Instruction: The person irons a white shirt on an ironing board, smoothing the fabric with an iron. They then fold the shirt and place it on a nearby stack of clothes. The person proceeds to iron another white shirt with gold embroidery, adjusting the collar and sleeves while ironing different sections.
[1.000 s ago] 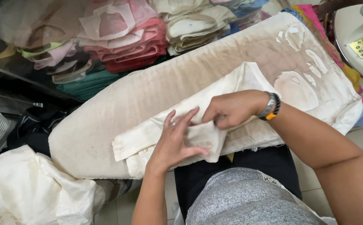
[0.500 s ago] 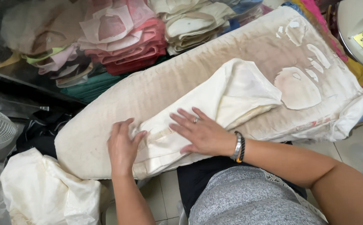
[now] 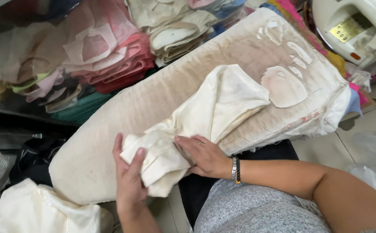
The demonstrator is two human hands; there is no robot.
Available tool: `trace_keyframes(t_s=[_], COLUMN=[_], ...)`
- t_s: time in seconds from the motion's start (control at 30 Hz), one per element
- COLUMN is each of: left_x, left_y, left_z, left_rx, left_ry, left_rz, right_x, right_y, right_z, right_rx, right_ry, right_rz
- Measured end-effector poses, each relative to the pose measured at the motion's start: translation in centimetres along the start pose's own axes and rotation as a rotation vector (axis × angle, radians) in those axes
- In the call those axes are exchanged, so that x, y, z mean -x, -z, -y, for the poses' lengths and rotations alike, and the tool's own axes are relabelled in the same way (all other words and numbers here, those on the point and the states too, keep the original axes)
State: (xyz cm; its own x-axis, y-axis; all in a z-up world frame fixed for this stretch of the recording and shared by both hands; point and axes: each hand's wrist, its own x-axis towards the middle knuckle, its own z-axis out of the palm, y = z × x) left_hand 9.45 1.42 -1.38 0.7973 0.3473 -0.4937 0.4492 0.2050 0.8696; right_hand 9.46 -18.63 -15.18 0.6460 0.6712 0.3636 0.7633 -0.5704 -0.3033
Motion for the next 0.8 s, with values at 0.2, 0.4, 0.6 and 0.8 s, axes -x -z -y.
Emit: trace_keyframes(t_s=[0.2,0.4,0.6,0.8], left_x=[1.9,-4.5,-4.4,-7.3], left_y=[-9.2,-10.5,-10.3,-12.5], left_z=[-0.5,7.5,9.7,8.8], left_rx=[0.242,-0.159,0.170,0.051], left_ry=[-0.440,-0.668,-0.094,0.045], left_rz=[0.905,0.165,0.156,0.225], right_x=[1.7,1.2,1.8,2.7], right_y=[0.7,5.5,6.6,10.2], right_z=[-2.0,-3.1,-3.3,-3.3], right_rx=[-1.117,-1.941,-2.021,-1.983], right_ry=[-0.950,-1.364,-1.391,-1.349], right_rz=[-0.577,-0.922,-0.814,-0.637])
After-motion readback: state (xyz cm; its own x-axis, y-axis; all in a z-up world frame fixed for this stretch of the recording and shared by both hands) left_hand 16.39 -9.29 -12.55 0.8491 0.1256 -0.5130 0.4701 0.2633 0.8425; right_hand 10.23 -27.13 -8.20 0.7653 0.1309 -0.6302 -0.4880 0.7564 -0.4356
